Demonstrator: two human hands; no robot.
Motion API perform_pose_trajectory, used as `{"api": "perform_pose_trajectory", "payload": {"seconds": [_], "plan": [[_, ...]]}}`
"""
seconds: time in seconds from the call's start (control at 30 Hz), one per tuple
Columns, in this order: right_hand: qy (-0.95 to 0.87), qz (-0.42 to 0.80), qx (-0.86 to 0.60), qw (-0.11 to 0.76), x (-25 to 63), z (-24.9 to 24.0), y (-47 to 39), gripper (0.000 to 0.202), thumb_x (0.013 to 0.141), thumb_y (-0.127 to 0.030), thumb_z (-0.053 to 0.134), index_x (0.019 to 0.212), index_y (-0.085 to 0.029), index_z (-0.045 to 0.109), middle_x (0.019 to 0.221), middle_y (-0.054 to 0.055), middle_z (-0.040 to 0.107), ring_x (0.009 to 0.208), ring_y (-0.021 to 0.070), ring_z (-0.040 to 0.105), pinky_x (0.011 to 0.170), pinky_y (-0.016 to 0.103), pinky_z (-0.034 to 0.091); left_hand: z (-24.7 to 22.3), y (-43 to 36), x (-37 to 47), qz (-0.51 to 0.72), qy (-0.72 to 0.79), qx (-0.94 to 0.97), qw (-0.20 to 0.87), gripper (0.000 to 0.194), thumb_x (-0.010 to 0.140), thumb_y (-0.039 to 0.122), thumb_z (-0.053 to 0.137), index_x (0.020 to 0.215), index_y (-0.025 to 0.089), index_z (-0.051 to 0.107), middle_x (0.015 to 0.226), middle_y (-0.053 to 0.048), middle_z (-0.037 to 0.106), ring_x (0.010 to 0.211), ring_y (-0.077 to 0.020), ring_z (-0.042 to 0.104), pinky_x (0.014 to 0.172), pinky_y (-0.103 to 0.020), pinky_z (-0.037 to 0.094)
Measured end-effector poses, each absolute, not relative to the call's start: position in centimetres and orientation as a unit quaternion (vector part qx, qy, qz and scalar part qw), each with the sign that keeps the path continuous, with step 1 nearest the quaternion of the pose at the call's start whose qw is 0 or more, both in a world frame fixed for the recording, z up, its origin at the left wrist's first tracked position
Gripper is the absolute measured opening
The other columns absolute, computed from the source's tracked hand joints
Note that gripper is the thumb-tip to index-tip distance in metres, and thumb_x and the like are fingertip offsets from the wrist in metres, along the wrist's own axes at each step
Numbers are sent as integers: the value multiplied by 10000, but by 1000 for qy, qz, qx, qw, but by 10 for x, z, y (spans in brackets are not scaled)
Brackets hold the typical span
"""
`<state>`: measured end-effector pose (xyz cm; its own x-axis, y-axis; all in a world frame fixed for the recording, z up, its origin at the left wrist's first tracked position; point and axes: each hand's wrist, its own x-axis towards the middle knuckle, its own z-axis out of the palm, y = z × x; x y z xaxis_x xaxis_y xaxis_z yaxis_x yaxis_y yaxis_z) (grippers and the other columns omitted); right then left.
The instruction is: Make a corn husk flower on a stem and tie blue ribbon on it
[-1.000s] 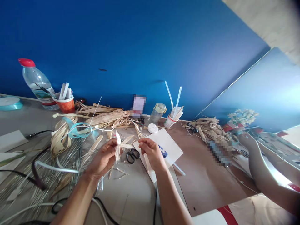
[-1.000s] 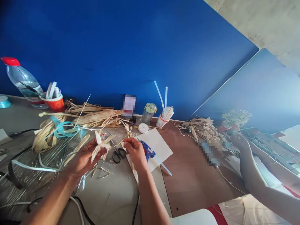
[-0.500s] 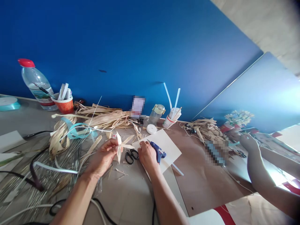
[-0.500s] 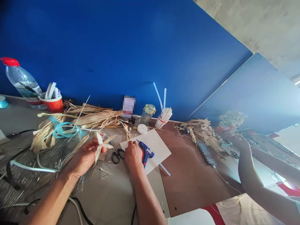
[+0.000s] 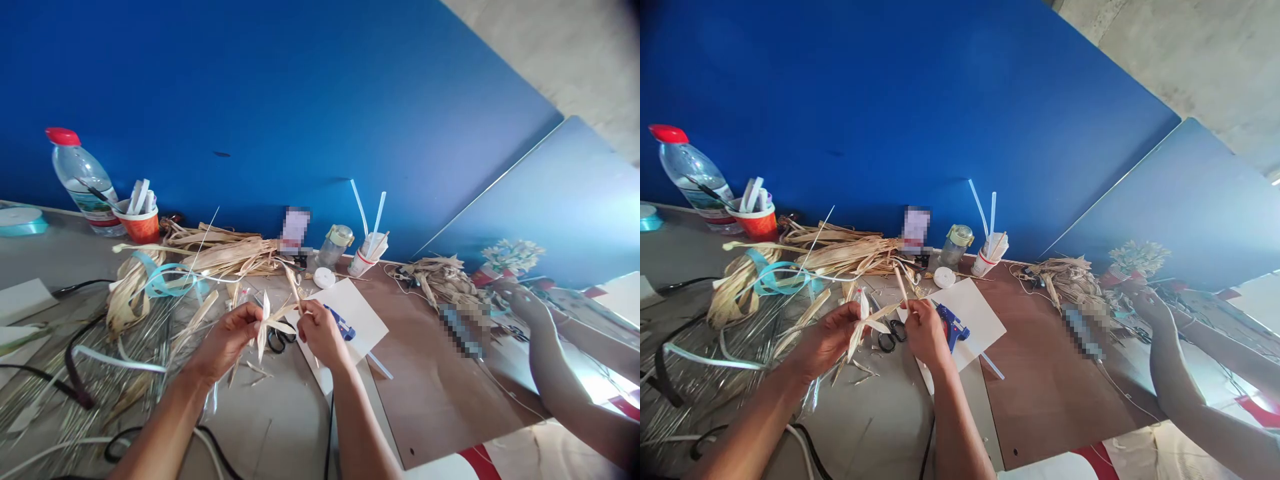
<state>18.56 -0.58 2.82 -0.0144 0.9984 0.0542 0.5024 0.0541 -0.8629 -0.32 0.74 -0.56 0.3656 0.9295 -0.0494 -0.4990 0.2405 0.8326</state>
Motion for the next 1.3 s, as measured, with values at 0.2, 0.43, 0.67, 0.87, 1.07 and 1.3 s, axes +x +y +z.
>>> {"api": "perform_pose_trajectory", "payload": {"seconds": [0.2,0.43,0.67,0.87,1.07,1.3], "plan": [[-563,548,-466,406,177,36,-15,302,904,-425,468,820,-172,610,624,-33,441,505,83,352,481,216,287,-9,7,-2,452,283,412,739,145,724,274,742,747,176,637,691,12,615,640,-111,518,619,-224,383],[-615,541,-451,354,183,41,-17,443,889,-546,483,776,-149,647,590,-9,490,509,97,417,488,227,309,-5,6,-1,431,260,446,740,123,757,290,697,757,188,627,774,-12,655,738,-168,572,700,-285,416],[-648,498,-460,347,182,42,-18,515,839,-616,519,835,-124,669,576,-25,459,530,88,388,495,215,293,-9,8,0,455,292,436,719,130,714,277,734,736,206,627,700,28,631,673,-143,549,664,-258,410],[-602,545,-462,356,183,33,-16,509,851,-609,496,709,-138,628,580,-15,493,490,84,406,480,220,303,0,5,0,431,267,456,732,121,749,280,710,753,184,637,717,-2,640,698,-156,579,693,-275,434],[-590,516,-513,350,180,35,-16,335,863,-395,530,635,-158,595,516,-35,469,470,84,385,476,218,295,1,5,0,412,301,497,702,115,733,265,721,747,185,640,731,0,618,699,-144,554,660,-246,423],[-620,430,-558,346,178,49,-18,211,750,-131,472,681,-161,670,654,-8,614,615,118,503,585,221,358,4,5,1,382,301,532,693,136,780,317,661,785,181,646,682,-2,605,651,-143,545,670,-268,421]]}}
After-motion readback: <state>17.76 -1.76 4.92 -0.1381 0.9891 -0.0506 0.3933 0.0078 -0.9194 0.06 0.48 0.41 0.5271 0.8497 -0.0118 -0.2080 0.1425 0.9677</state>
